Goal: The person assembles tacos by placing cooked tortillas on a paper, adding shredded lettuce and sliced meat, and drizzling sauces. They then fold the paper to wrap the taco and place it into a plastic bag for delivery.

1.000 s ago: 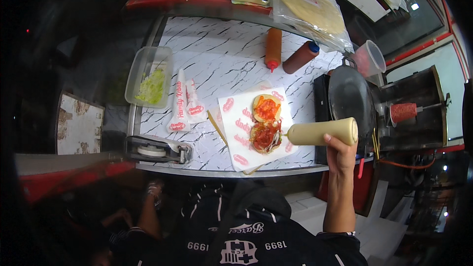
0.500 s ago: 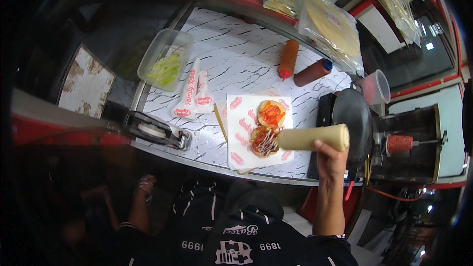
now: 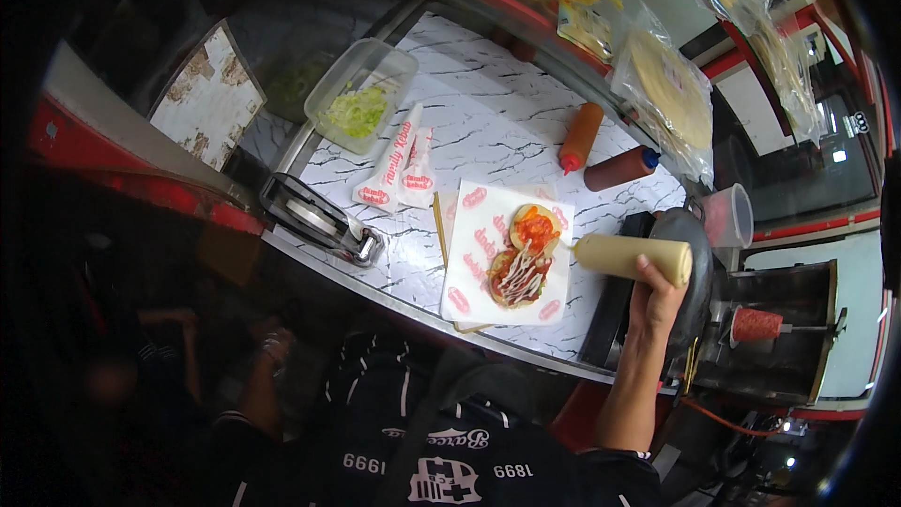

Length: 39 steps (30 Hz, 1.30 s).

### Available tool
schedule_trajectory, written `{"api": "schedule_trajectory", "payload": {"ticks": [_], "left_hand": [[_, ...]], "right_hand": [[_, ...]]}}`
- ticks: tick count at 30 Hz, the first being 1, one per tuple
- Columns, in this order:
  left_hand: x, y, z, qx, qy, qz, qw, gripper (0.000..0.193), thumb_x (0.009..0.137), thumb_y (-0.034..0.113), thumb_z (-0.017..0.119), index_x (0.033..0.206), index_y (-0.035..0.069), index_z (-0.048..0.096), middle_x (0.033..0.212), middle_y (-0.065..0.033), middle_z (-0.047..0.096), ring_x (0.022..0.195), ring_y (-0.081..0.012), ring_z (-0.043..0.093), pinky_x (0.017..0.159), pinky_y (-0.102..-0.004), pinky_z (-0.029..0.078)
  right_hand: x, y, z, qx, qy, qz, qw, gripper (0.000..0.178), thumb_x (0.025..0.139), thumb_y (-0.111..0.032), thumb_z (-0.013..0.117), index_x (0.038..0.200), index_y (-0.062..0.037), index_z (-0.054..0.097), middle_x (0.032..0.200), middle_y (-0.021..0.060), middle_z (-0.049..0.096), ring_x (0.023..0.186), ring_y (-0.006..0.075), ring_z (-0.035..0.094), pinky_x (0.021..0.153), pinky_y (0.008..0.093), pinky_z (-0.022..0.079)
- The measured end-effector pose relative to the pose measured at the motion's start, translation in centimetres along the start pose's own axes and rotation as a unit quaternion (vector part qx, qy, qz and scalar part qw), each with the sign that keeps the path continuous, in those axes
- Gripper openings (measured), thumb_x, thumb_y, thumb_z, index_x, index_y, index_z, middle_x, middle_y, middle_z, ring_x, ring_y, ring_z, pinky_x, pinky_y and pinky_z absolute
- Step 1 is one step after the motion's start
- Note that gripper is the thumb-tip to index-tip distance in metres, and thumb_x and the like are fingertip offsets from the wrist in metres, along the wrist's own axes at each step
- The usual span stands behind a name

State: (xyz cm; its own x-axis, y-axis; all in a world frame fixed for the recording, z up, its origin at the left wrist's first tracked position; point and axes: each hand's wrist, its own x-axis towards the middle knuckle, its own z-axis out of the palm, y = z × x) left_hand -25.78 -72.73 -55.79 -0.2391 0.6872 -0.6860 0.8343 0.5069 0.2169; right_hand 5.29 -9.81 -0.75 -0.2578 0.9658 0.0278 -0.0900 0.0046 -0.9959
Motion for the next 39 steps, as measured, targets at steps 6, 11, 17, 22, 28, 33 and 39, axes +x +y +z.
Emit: {"api": "schedule_trajectory", "payload": {"ticks": [6, 11, 17, 22, 28, 33, 39], "left_hand": [[2.1, -0.6, -0.8, 0.145, -0.061, 0.05, 0.986, 0.032, 0.086, 0.024, 0.067, 0.115, 0.014, 0.074, 0.123, -0.0134, 0.071, 0.119, -0.0313, 0.066, 0.1, -0.047, 0.055], [1.5, -0.6, -3.4, 0.031, 0.058, 0.017, 0.998, 0.031, 0.092, 0.03, 0.061, 0.115, 0.013, 0.073, 0.13, -0.0138, 0.068, 0.119, -0.0325, 0.065, 0.1, -0.0463, 0.053], [1.2, -1.2, -4.6, -0.168, 0.047, -0.089, 0.981, 0.041, 0.1, 0.04, 0.049, 0.114, 0.009, 0.072, 0.124, -0.0192, 0.069, 0.114, -0.0369, 0.066, 0.098, -0.048, 0.053], [1.2, -0.4, -5.4, -0.185, 0.038, -0.082, 0.979, 0.044, 0.101, 0.043, 0.048, 0.106, 0.009, 0.074, 0.112, -0.0204, 0.072, 0.103, -0.0398, 0.07, 0.09, -0.0506, 0.056], [1.2, -1.1, -3.9, -0.252, 0.04, -0.167, 0.952, 0.043, 0.099, 0.046, 0.051, 0.098, 0.011, 0.077, 0.103, -0.0175, 0.075, 0.094, -0.0385, 0.072, 0.083, -0.0522, 0.057], [0.5, -1.8, -2.7, -0.194, 0.028, -0.167, 0.966, 0.04, 0.099, 0.043, 0.051, 0.1, 0.013, 0.077, 0.108, -0.0157, 0.075, 0.098, -0.0361, 0.071, 0.088, -0.051, 0.056], [1.0, -1.8, -5.1, -0.059, -0.014, -0.095, 0.994, 0.031, 0.097, 0.033, 0.054, 0.108, 0.013, 0.075, 0.117, -0.0153, 0.072, 0.106, -0.036, 0.07, 0.093, -0.0493, 0.056]], "right_hand": [[0.6, -0.5, 0.3, 0.011, 0.009, -0.007, 1.0, 0.041, 0.073, 0.016, 0.075, 0.109, 0.0, 0.063, 0.096, 0.0073, 0.068, 0.088, 0.0214, 0.069, 0.085, 0.0373, 0.055], [0.6, -0.8, 1.3, 0.009, 0.009, -0.017, 1.0, 0.041, 0.072, 0.017, 0.076, 0.107, -0.0001, 0.063, 0.094, 0.007, 0.068, 0.088, 0.0206, 0.069, 0.084, 0.0367, 0.055], [1.0, -1.4, 3.1, 0.017, 0.025, -0.026, 0.999, 0.041, 0.072, 0.015, 0.077, 0.108, 0.0005, 0.062, 0.096, 0.0078, 0.068, 0.088, 0.0206, 0.069, 0.084, 0.0364, 0.055], [1.4, -0.3, 3.5, 0.006, 0.02, -0.026, 0.999, 0.044, 0.07, 0.016, 0.078, 0.108, 0.0002, 0.062, 0.096, 0.0087, 0.069, 0.087, 0.0208, 0.069, 0.084, 0.0362, 0.055], [1.8, 0.1, 5.1, 0.008, -0.002, -0.022, 1.0, 0.042, 0.072, 0.017, 0.076, 0.108, 0.0011, 0.062, 0.096, 0.0086, 0.069, 0.088, 0.0209, 0.068, 0.086, 0.0365, 0.055], [2.1, 1.0, 4.6, -0.004, -0.032, -0.006, 0.999, 0.042, 0.072, 0.016, 0.076, 0.108, 0.0011, 0.061, 0.096, 0.009, 0.069, 0.089, 0.021, 0.069, 0.086, 0.036, 0.055], [-4.3, -0.9, 3.2, -0.054, -0.082, 0.034, 0.995, 0.05, 0.059, 0.014, 0.083, 0.099, -0.004, 0.059, 0.092, 0.0047, 0.064, 0.09, 0.0174, 0.066, 0.086, 0.0351, 0.053]]}}
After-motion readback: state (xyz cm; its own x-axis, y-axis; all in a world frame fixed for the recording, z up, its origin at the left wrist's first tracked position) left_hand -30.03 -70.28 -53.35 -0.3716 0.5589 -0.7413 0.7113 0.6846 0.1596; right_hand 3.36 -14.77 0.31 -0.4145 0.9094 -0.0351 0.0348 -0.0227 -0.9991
